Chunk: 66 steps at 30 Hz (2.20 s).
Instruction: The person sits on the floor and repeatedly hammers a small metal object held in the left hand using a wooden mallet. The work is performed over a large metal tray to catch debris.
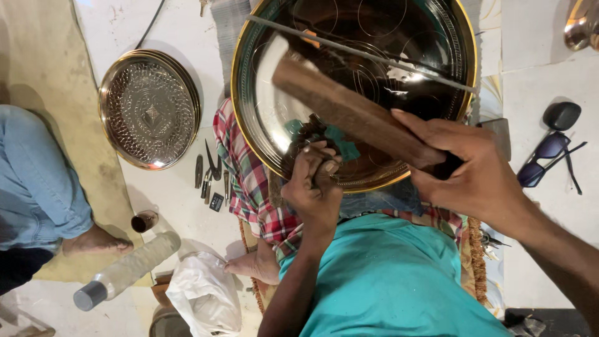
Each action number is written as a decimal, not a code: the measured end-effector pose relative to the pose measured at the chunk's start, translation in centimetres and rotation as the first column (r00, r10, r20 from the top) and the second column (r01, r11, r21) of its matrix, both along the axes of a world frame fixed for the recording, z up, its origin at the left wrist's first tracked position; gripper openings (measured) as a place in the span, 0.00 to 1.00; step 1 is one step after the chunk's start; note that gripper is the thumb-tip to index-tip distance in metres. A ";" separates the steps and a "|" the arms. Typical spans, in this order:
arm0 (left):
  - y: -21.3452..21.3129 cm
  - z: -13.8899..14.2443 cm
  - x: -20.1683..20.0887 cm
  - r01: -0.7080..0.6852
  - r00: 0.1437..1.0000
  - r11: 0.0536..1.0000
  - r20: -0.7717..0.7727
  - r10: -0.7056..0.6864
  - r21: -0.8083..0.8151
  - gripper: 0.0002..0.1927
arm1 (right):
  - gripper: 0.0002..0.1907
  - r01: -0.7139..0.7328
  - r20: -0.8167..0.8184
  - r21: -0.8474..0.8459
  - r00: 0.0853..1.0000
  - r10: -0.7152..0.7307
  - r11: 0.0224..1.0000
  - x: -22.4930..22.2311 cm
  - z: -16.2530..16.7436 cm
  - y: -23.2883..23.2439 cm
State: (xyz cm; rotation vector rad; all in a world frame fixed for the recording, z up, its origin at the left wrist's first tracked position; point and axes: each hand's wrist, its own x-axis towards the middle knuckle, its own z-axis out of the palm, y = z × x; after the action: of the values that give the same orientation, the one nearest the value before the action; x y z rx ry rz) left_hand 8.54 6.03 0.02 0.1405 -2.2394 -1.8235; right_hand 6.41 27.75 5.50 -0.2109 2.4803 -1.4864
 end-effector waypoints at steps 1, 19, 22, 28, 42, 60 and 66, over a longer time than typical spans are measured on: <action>0.2 -0.1 -0.1 -0.019 1.000 0.998 -0.021 0.018 -0.064 0.10 | 0.40 -0.030 0.019 0.078 0.999 0.029 0.996 -0.2 0.4 -0.1; -0.3 -2.2 1.0 -0.056 0.998 0.894 -0.028 0.049 -0.445 0.12 | 0.51 -0.486 0.231 0.757 0.824 0.517 0.437 -5.9 7.4 -3.4; -0.4 -2.0 1.0 -0.010 0.998 0.931 -0.064 -0.014 -0.366 0.15 | 0.45 -0.371 0.041 0.698 0.875 0.483 0.612 -5.9 7.1 -3.7; -0.4 -1.0 0.8 0.014 1.000 0.932 -0.008 -0.018 -0.361 0.17 | 0.50 -0.372 0.035 0.665 0.881 0.471 0.647 -4.8 5.0 -2.9; -2.3 -1.1 -0.8 0.318 0.946 0.867 0.077 -0.314 -0.384 0.22 | 0.42 -0.074 -0.013 0.249 0.997 0.080 0.966 -1.9 2.2 -0.5; -3.3 -0.6 -9.2 0.883 0.277 0.184 0.164 -0.947 -0.432 0.17 | 0.33 0.588 -0.166 -0.071 0.790 -0.591 0.806 12.8 -4.5 -2.9; -2.6 -2.3 -10.5 0.874 0.084 -0.024 0.199 -0.976 -0.485 0.23 | 0.35 0.603 -0.340 0.089 0.766 -0.545 0.793 16.9 -9.1 -3.9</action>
State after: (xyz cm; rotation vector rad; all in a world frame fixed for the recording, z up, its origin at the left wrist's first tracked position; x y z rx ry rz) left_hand -1.99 3.38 -2.30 -2.1554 -2.6552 -1.2218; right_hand 23.31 23.87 -3.56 0.4516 3.1082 -1.4767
